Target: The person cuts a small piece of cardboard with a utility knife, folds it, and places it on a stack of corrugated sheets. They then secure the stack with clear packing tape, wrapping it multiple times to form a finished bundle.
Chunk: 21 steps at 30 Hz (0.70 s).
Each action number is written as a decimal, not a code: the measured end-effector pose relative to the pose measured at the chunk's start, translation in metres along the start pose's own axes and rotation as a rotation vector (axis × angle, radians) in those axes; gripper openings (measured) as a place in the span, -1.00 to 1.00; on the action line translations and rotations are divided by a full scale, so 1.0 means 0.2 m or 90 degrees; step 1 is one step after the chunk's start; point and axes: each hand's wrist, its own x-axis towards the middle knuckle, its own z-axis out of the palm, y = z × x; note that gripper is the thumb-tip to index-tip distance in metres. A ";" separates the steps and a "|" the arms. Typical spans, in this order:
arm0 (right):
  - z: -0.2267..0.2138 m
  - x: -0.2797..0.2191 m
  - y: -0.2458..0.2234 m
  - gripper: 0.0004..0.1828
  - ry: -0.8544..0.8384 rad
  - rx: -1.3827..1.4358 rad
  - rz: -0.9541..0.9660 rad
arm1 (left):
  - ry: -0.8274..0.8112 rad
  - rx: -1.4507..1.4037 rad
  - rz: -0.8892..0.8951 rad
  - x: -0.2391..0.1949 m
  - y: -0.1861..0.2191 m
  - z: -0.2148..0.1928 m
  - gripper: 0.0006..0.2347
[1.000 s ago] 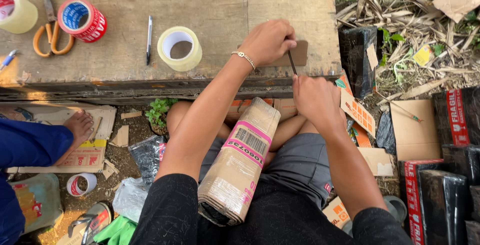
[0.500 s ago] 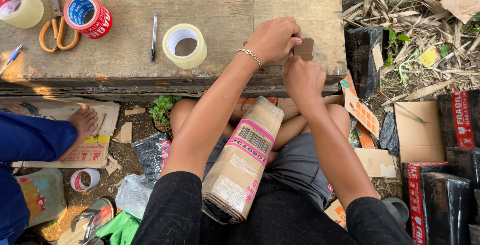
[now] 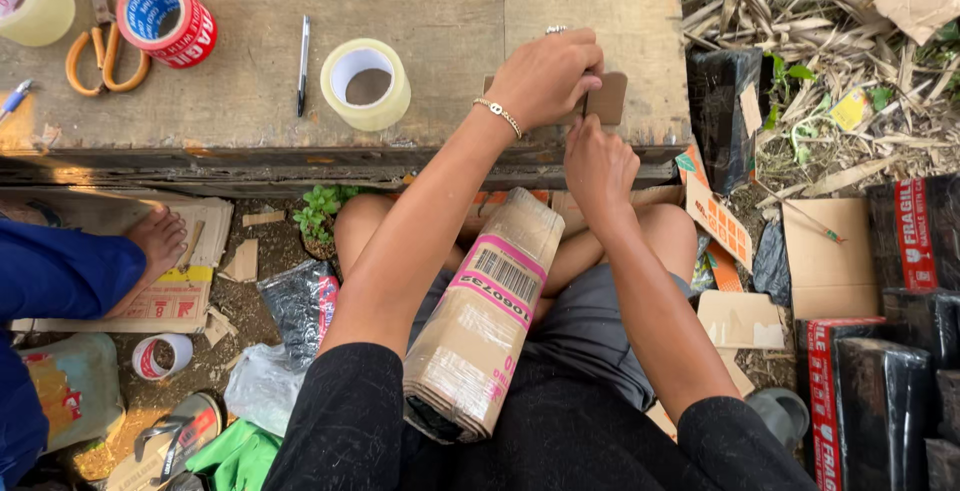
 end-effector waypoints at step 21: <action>0.04 -0.18 0.06 -0.58 -0.111 -0.014 0.013 | -0.005 0.037 0.038 -0.02 0.03 -0.03 -0.91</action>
